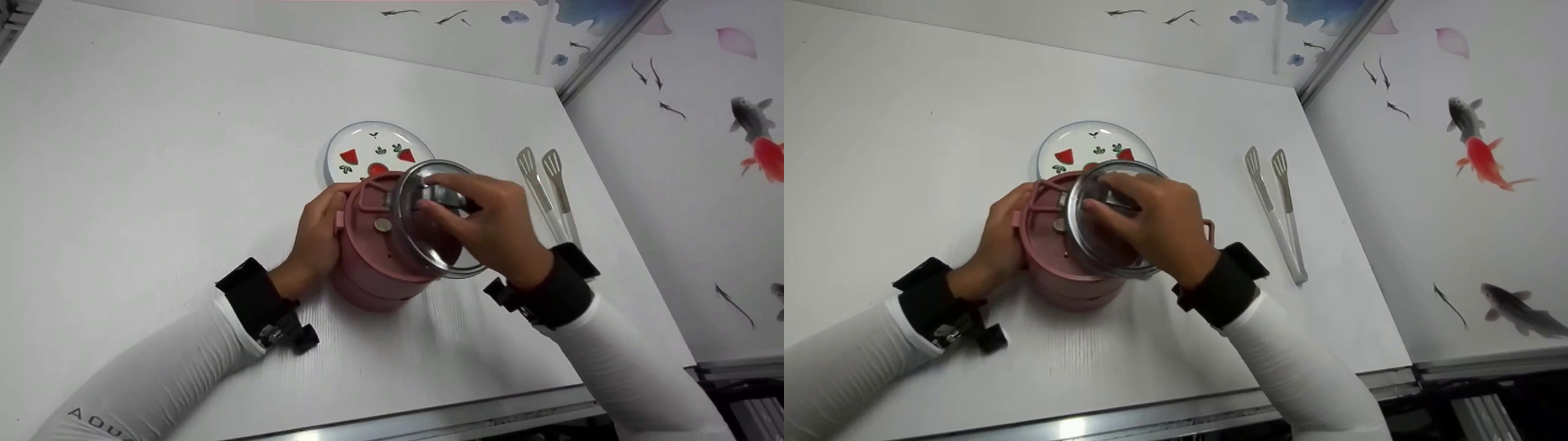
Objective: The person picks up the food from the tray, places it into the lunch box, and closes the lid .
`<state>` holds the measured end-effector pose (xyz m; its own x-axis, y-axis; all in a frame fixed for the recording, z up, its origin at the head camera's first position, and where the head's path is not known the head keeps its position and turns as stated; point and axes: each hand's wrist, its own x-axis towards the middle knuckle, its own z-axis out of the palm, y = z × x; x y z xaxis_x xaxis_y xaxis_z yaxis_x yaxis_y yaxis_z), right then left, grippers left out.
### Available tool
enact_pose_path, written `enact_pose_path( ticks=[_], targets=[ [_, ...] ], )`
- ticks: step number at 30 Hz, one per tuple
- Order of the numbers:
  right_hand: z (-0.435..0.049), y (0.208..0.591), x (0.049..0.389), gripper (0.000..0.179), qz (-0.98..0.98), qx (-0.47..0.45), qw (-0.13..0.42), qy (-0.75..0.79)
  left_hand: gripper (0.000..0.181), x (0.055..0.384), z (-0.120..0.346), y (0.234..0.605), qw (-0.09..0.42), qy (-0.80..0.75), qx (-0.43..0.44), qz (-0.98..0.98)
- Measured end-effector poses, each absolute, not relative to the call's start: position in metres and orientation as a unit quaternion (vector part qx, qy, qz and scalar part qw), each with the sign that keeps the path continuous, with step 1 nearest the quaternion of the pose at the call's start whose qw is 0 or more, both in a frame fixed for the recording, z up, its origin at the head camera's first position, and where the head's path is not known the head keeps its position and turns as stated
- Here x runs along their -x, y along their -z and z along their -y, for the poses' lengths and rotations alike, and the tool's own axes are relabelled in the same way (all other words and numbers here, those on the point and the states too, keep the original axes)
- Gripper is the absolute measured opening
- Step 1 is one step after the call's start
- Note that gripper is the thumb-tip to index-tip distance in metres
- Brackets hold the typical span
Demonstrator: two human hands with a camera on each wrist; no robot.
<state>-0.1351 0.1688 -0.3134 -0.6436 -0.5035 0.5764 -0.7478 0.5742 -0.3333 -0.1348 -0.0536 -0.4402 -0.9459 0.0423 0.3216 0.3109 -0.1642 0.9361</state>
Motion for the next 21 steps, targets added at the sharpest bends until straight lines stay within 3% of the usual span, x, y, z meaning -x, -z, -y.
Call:
enact_pose_path(
  ticks=[5, 21],
  targets=[
    [-0.153, 0.315, 0.139, 0.027, 0.873, -0.369, 0.164, -0.274, 0.041, 0.138, 0.056, 0.439, 0.086, 0.735, 0.130, 0.659],
    [-0.122, 0.316, 0.134, 0.027, 0.874, -0.382, 0.153, -0.259, 0.047, 0.135, 0.054, 0.440, 0.095, 0.754, 0.149, 0.633]
  ],
)
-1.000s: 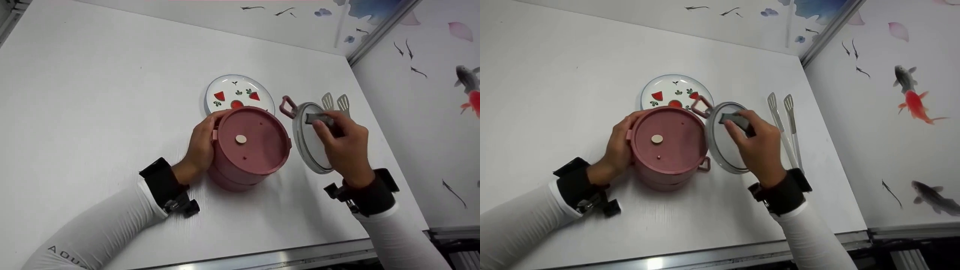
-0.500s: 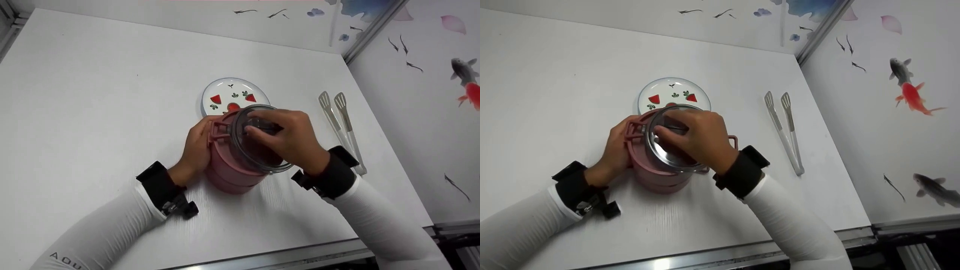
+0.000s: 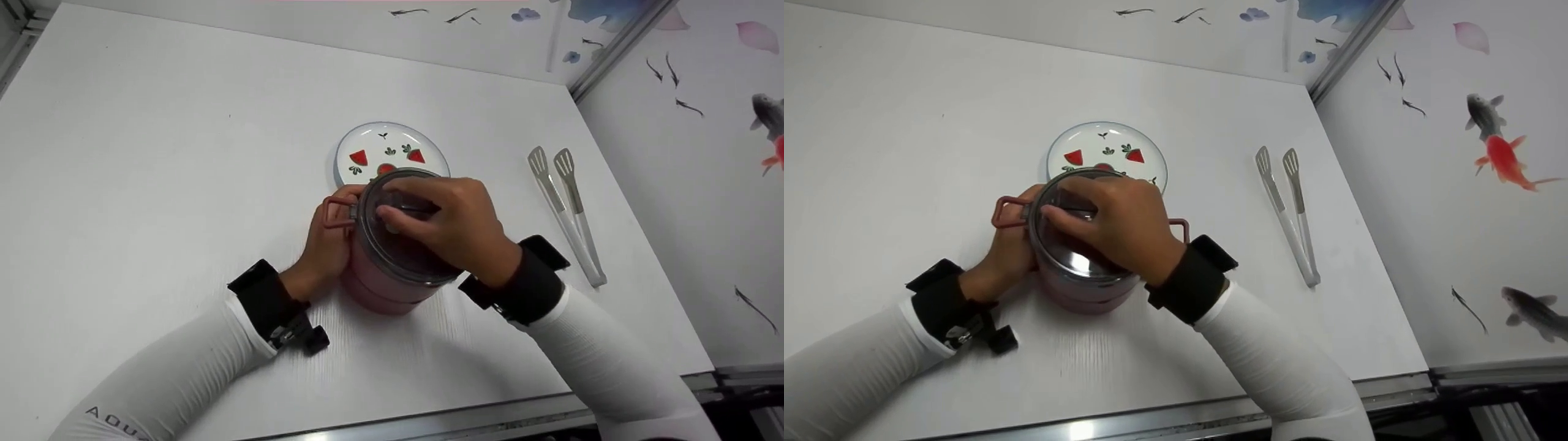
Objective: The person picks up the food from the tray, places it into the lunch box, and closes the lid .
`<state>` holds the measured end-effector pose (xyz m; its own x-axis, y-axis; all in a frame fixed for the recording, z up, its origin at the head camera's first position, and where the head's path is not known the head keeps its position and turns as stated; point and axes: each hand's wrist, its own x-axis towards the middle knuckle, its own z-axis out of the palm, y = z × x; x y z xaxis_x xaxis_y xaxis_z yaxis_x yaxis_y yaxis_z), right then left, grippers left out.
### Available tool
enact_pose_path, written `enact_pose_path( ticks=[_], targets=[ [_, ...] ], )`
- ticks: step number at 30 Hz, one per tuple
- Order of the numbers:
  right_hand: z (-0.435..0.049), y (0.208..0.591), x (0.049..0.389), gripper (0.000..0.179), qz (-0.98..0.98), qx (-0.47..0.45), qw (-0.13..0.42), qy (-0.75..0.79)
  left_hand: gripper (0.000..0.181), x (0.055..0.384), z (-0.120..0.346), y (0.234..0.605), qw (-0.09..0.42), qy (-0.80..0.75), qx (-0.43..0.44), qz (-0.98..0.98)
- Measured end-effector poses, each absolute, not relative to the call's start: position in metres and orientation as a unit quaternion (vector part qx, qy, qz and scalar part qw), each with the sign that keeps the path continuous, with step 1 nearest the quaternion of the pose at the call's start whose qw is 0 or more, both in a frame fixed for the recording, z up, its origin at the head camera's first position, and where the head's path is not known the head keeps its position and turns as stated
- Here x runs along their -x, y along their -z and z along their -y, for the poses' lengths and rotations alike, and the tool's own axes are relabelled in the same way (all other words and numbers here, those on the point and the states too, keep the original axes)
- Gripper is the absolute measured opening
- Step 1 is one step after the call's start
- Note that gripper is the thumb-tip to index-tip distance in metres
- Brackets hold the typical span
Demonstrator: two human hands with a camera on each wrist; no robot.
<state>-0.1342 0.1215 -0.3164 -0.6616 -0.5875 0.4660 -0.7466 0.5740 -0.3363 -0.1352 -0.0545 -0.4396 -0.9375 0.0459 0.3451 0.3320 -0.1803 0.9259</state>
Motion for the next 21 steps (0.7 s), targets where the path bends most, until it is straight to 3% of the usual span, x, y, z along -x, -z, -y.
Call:
enact_pose_path(
  ticks=[13, 21],
  targets=[
    [-0.125, 0.313, 0.134, 0.030, 0.860, -0.396, 0.187, -0.263, 0.046, 0.139, 0.053, 0.429, 0.097, 0.755, 0.160, 0.629],
    [-0.143, 0.318, 0.139, 0.020, 0.845, -0.336, 0.144, -0.390, 0.039, 0.145, 0.073, 0.417, 0.065, 0.805, 0.114, 0.579]
  ],
)
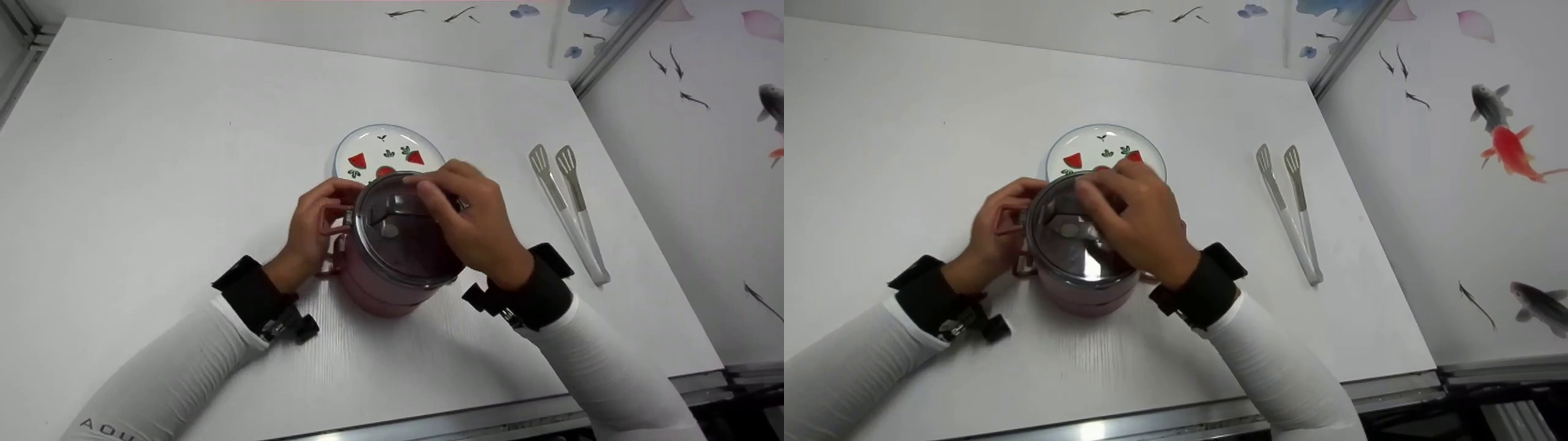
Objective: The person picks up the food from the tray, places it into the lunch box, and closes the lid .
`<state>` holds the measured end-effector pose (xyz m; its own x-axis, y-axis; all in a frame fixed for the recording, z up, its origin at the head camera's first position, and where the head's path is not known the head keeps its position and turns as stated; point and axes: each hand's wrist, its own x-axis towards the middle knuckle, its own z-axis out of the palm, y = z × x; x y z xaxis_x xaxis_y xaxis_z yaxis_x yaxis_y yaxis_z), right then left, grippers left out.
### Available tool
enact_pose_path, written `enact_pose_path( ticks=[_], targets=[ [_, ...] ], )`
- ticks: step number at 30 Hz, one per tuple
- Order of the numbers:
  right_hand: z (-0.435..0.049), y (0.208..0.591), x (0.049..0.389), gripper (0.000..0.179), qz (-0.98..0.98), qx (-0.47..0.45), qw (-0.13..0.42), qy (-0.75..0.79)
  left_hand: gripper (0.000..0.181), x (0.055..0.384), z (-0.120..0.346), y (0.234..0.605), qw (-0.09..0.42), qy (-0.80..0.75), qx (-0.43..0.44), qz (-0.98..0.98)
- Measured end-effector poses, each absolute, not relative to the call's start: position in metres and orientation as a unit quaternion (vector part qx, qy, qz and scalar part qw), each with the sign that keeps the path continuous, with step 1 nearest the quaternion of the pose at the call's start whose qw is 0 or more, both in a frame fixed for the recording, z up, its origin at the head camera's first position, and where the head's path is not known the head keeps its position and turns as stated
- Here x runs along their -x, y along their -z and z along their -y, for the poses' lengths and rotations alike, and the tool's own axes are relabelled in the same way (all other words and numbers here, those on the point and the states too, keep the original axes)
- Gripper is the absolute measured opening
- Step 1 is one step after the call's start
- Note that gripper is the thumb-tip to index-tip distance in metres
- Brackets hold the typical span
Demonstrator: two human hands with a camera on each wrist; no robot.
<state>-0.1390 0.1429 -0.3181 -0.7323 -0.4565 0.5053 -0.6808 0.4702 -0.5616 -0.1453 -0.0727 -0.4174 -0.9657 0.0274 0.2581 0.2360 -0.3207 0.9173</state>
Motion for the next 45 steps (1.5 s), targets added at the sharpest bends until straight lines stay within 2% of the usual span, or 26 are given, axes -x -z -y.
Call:
enact_pose_path(
  ticks=[3, 6, 9, 14, 19, 27, 36, 45],
  targets=[
    [-0.156, 0.325, 0.146, 0.026, 0.833, -0.300, 0.100, -0.454, 0.041, 0.148, 0.091, 0.393, 0.075, 0.796, 0.104, 0.592],
    [-0.166, 0.335, 0.155, 0.033, 0.819, -0.261, 0.006, -0.511, 0.041, 0.149, 0.099, 0.363, 0.082, 0.719, 0.126, 0.678],
    [-0.174, 0.346, 0.164, 0.036, 0.803, -0.217, -0.081, -0.549, 0.043, 0.152, 0.089, 0.342, 0.060, 0.614, 0.162, 0.770],
    [-0.187, 0.360, 0.170, 0.037, 0.764, -0.181, -0.140, -0.604, 0.041, 0.160, 0.059, 0.348, -0.002, 0.498, 0.202, 0.843],
    [-0.180, 0.368, 0.177, 0.040, 0.718, -0.180, -0.187, -0.646, 0.039, 0.161, 0.066, 0.360, -0.003, 0.483, 0.197, 0.853],
    [-0.164, 0.373, 0.179, 0.042, 0.667, -0.172, -0.214, -0.692, 0.038, 0.159, 0.080, 0.369, -0.013, 0.598, 0.191, 0.778],
    [-0.157, 0.375, 0.176, 0.041, 0.607, -0.161, -0.205, -0.751, 0.038, 0.159, 0.076, 0.381, -0.026, 0.734, 0.172, 0.656],
    [-0.163, 0.377, 0.166, 0.041, 0.577, -0.157, -0.187, -0.779, 0.035, 0.156, 0.059, 0.387, 0.008, 0.779, 0.150, 0.609]
  ],
)
